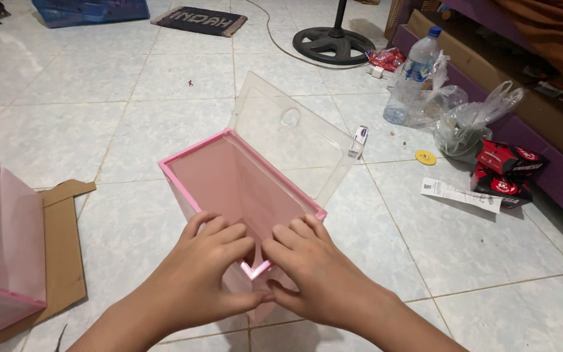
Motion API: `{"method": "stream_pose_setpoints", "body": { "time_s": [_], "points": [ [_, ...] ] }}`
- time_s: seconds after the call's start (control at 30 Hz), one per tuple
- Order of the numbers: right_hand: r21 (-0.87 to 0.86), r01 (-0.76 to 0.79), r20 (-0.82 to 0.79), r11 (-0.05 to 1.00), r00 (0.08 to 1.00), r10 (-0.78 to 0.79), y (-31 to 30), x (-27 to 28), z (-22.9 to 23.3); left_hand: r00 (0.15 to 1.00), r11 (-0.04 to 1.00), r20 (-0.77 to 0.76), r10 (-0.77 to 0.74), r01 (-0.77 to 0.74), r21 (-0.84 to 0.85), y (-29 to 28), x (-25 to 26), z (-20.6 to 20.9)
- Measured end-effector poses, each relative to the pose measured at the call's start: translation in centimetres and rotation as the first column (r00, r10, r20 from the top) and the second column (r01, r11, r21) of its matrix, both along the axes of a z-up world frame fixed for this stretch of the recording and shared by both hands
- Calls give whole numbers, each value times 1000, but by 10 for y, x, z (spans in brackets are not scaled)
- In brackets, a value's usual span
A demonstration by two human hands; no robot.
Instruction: The person assembles a pink plastic drawer by attaching the lid and securing the frame. They repeatedly open and close the lid to check the fit and alignment.
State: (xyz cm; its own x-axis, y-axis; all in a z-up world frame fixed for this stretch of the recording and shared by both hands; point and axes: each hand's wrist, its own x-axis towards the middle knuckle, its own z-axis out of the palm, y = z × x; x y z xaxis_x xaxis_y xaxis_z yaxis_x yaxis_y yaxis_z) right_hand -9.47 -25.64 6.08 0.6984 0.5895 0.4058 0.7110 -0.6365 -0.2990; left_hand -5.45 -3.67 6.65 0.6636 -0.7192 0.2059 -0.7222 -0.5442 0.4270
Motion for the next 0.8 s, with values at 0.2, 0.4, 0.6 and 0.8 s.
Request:
{"method": "stream_pose_setpoints", "body": {
  "time_s": [0.2,0.4,0.6,0.8],
  "points": [
    [-82,49,-65,995,996,-54,6,2,2,1000,1000,7,-9,9,18,-2,3,4],
    [-68,47,-288,997,955,-65,4,4,11,988,998,-149,40,-32,60,-2,2,9],
    [36,-26,-430,999,902,39,-4,10,15,961,987,-269,72,-30,157,-7,7,21],
    [33,-13,-430,999,903,26,-3,9,21,947,972,-315,72,4,234,-11,13,20]
  ]
}}
